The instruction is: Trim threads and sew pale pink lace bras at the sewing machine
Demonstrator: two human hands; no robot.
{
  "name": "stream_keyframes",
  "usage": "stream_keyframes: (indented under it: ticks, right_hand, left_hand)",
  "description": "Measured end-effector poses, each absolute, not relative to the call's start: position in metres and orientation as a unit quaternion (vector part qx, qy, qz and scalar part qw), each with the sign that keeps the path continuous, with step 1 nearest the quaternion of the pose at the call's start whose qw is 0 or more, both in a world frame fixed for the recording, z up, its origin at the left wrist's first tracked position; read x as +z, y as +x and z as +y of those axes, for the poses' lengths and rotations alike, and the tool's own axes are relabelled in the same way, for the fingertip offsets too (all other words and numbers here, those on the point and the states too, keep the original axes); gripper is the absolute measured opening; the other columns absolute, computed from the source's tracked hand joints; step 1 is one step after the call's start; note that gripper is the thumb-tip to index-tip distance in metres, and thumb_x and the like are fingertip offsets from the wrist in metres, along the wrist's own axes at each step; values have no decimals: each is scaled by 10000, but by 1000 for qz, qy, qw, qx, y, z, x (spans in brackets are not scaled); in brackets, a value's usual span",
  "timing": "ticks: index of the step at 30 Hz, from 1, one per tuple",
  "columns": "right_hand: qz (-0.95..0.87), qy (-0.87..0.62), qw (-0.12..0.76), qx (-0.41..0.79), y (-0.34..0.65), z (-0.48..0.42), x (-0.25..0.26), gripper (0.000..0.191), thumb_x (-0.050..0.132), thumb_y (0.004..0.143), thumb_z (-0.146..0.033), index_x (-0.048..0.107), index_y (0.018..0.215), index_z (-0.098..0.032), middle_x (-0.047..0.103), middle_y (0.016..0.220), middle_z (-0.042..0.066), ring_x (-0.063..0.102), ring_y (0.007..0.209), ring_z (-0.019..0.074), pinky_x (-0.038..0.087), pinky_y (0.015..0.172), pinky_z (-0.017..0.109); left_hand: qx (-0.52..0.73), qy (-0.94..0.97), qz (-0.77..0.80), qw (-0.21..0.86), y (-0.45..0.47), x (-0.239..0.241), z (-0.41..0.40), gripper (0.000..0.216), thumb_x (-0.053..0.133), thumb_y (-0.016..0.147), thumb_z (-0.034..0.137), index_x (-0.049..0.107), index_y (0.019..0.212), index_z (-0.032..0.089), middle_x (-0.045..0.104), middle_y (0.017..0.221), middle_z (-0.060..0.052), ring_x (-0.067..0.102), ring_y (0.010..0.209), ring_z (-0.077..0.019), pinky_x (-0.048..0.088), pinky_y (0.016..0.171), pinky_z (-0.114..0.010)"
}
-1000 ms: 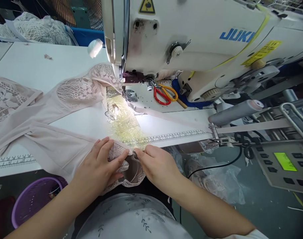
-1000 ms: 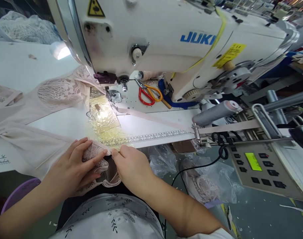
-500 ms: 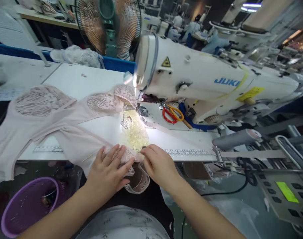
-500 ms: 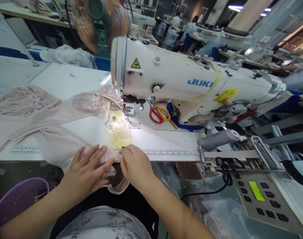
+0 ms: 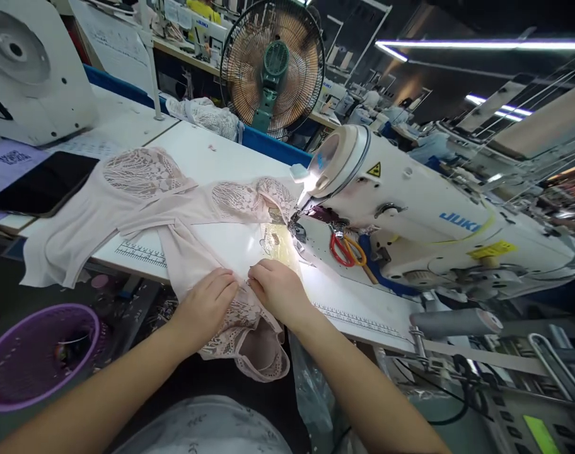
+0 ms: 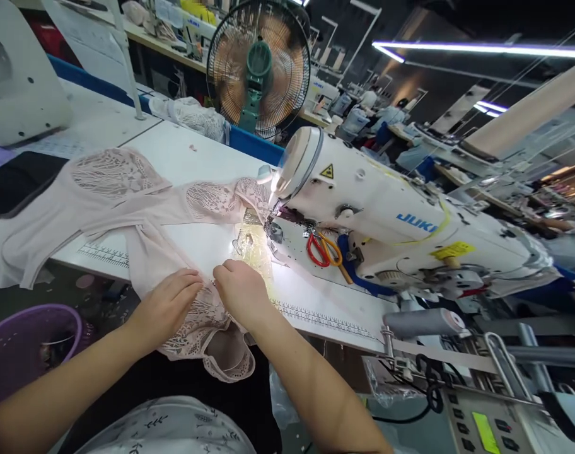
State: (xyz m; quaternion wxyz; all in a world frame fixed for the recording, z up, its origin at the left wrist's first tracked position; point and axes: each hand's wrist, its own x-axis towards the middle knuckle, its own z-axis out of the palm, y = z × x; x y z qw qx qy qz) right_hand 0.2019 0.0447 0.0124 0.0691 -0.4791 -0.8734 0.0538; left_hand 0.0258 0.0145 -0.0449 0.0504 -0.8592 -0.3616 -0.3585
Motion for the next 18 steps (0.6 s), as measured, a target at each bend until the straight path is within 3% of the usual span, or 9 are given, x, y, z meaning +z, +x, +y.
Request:
stream_keyframes:
  ticks: [5, 9, 15, 18]
  right_hand:
    - [-848, -526, 49, 35, 192, 32, 20, 181, 477, 892, -175, 637, 812, -149, 609, 793, 60, 563, 762, 169, 380, 612, 245]
    - [-844, -534, -41, 23, 175, 34, 24, 222, 453, 915, -230, 636, 804, -171, 613, 799, 58, 582, 765, 180, 391, 597, 258]
    - [-849, -520, -89, 13, 154, 43, 30, 133, 533, 782, -81, 638, 775, -162, 622, 733, 73, 602, 695, 198, 372, 540, 262]
    - [-850, -519, -92, 7, 155, 49, 32, 132, 532, 771, -98, 638, 786, -174, 632, 748, 69, 606, 719, 200, 367, 535, 258]
  left_hand:
    - [-367, -846, -380, 66, 22, -45, 12, 239, 428, 860, 30, 636, 966, 81, 635, 943, -124, 567, 925, -238, 507, 892, -447]
    - [-357, -839, -406, 58, 22, -43, 10, 244, 413, 882, 66, 646, 925, 120, 654, 896, -84, 596, 854, -212, 478, 927, -469]
    - [-366, -835, -408, 54, 21, -47, 7, 279, 404, 879, 45, 621, 1038, 120, 675, 1000, -93, 615, 983, -219, 456, 960, -442]
    - [-358, -829, -424, 70, 18, -48, 5, 283, 418, 864, 45, 615, 1061, 94, 660, 1082, -126, 610, 1018, -229, 453, 968, -427]
